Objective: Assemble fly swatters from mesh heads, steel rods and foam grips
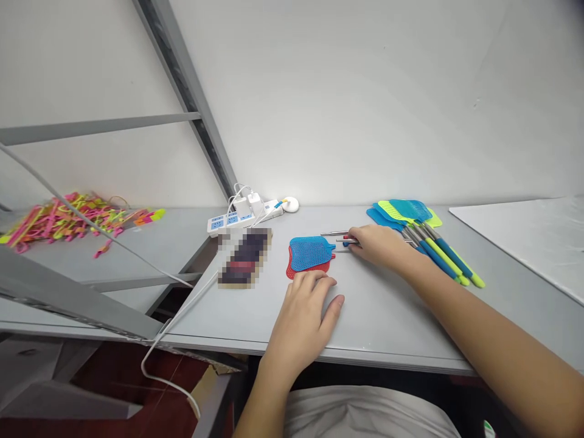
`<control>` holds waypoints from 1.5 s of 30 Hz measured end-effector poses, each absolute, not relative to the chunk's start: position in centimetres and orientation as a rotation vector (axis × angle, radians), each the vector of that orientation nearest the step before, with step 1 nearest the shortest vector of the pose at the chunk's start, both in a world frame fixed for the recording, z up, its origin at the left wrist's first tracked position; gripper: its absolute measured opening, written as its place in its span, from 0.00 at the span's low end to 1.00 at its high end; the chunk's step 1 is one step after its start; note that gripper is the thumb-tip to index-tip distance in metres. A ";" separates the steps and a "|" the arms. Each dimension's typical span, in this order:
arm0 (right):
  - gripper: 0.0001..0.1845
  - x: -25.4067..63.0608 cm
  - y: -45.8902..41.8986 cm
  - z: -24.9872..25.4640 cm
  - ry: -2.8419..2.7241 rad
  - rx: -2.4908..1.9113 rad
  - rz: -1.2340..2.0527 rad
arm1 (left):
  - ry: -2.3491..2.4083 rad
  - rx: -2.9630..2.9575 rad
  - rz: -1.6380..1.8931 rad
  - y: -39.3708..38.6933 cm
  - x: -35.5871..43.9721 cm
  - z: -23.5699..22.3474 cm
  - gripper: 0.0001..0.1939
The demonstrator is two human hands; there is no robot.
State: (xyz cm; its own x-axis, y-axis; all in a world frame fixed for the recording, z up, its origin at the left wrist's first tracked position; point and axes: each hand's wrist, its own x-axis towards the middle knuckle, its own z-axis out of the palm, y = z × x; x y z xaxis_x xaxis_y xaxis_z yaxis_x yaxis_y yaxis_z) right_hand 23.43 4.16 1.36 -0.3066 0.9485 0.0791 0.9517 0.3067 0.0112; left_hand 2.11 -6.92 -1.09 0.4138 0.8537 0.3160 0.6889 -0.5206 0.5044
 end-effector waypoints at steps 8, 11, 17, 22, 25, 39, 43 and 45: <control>0.17 23.3 3.7 1.3 -2.494 -1.880 0.039 | 1.333 2.371 0.785 -7.0 2.0 -1.1 0.11; 0.16 23.1 3.4 1.5 -2.465 -1.836 0.094 | 1.326 2.368 0.789 -7.0 2.0 -1.1 0.11; 0.08 22.2 0.8 4.0 -2.339 -1.635 0.279 | 1.312 2.304 0.825 -7.2 1.9 -0.8 0.12; 0.10 19.9 -3.2 5.8 -2.125 -1.283 0.723 | 1.219 2.027 1.013 -7.9 1.8 -0.7 0.22; 0.12 18.3 -5.2 5.5 -1.730 -1.053 1.170 | 1.104 1.702 1.232 -9.0 2.8 -1.0 0.21; 0.18 22.9 -10.4 1.5 -0.511 -0.589 1.080 | 1.140 1.380 1.326 -10.6 4.2 -0.4 0.12; 0.15 23.4 -10.5 1.4 -0.266 -0.522 1.067 | 1.159 1.470 1.147 -10.2 4.3 -0.2 0.13; 0.14 23.3 -10.8 1.4 -0.230 -0.519 1.075 | 1.169 1.489 1.105 -10.1 4.4 -0.1 0.13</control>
State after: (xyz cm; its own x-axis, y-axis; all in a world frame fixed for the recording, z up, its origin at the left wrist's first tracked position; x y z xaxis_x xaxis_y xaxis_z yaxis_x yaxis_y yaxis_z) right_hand 23.27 -10.82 1.37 0.4667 0.8817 -0.0686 -0.7763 0.3713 -0.5095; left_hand 4.40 -10.09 -0.12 0.1481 0.9830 0.1083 0.1633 -0.1323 0.9777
